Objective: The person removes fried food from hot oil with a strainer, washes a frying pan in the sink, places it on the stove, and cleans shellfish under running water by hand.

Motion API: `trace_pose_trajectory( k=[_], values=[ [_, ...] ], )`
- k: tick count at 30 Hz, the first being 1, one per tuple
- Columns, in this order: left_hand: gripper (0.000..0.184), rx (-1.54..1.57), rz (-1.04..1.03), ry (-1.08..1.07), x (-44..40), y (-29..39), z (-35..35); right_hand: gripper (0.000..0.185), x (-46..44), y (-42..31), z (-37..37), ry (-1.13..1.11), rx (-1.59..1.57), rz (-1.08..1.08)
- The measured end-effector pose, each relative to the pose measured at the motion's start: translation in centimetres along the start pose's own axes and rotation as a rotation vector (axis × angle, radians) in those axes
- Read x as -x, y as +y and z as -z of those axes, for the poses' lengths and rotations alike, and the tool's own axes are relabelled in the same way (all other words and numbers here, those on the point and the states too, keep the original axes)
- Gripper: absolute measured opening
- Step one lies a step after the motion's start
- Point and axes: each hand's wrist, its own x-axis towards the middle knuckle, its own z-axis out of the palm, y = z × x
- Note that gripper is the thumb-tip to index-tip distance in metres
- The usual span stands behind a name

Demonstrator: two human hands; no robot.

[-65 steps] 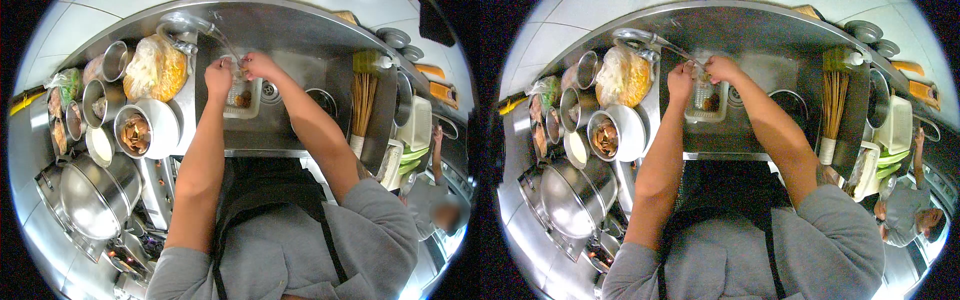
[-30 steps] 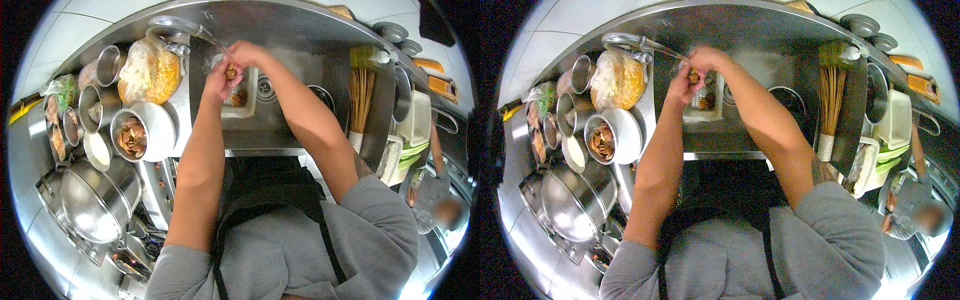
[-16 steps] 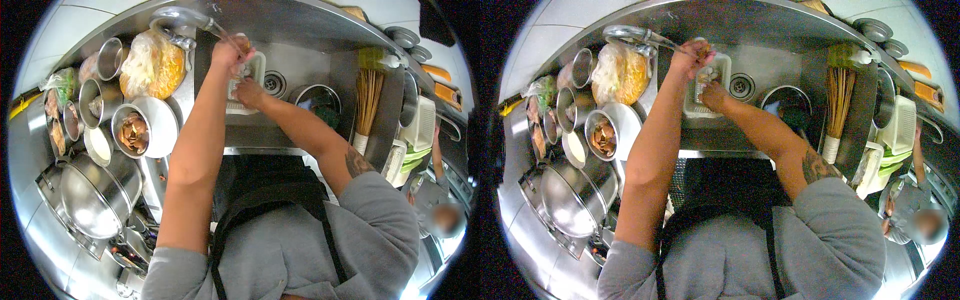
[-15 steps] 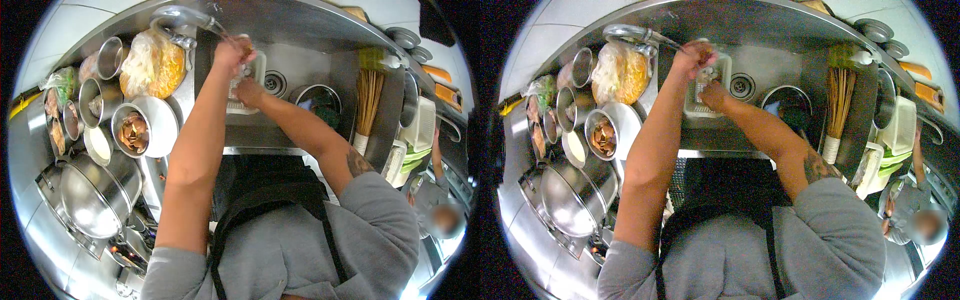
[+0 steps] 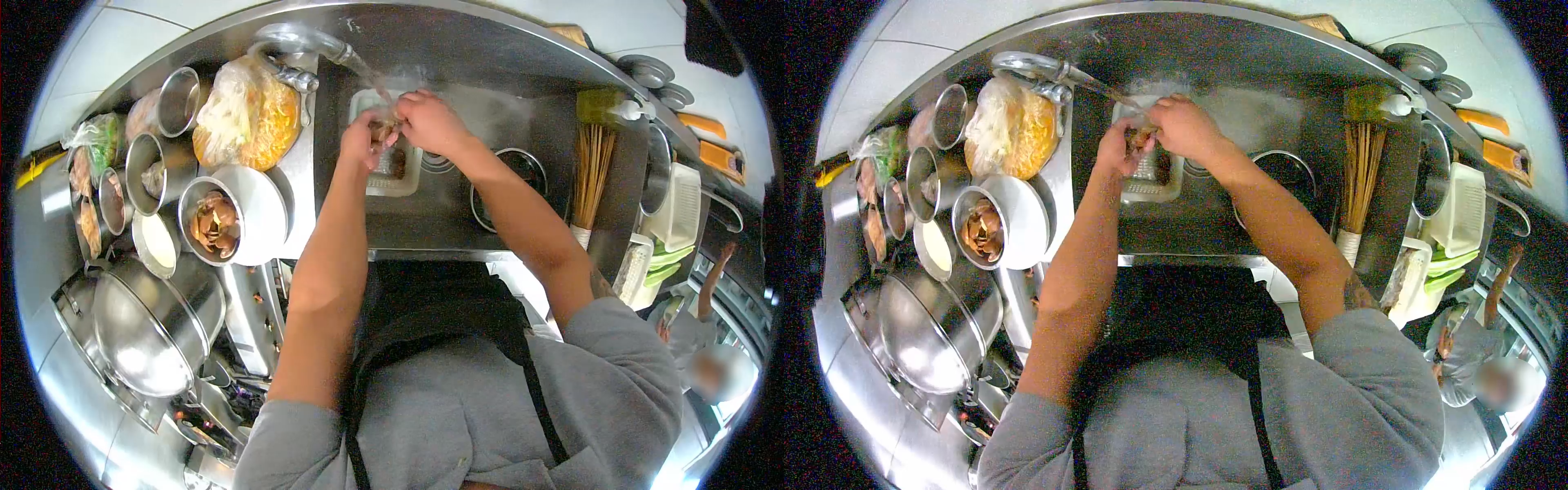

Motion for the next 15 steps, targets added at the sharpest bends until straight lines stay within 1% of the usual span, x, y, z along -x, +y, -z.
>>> trace_pose_trajectory(
  k=[1,3,4,6,7,9,11,12,13,15],
  values=[
    [0.019,0.202,0.045,-0.047,0.7,-0.2,-0.9,0.02,-0.2,0.2,-0.1,0.004,0.009,0.037],
    [0.02,0.207,0.022,-0.117,0.7,-0.8,-1.4,0.024,-0.3,0.2,-0.2,0.009,0.021,0.111],
    [0.02,0.209,0.007,-0.152,0.6,-0.8,-1.6,0.025,-0.2,0.2,-0.1,0.019,-0.019,0.092],
    [0.022,0.177,-0.035,-0.171,0.5,-0.7,-1.9,0.027,-0.2,0.4,0.5,0.042,-0.098,0.056],
    [0.023,0.16,-0.055,-0.181,0.5,-0.5,-2.0,0.027,0.1,0.3,0.6,0.091,-0.167,0.028],
    [0.021,-0.001,-0.156,-0.116,0.4,0.1,-2.7,0.027,0.9,-0.1,0.7,0.191,-0.305,-0.029],
    [0.019,-0.168,-0.269,-0.078,0.4,1.0,-3.5,0.026,0.9,1.5,-2.6,0.379,-0.583,-0.252],
    [0.018,-0.256,-0.33,-0.072,0.3,1.3,-3.8,0.025,0.7,1.2,-2.9,0.472,-0.722,-0.365],
    [0.017,-0.345,-0.389,-0.065,0.3,1.7,-4.2,0.026,0.5,1.3,-2.9,0.395,-0.914,-0.477],
    [0.015,-0.804,-0.504,-0.042,0.5,2.9,-4.5,0.026,0.2,1.2,-2.5,0.225,-1.293,-0.7]
  ],
)
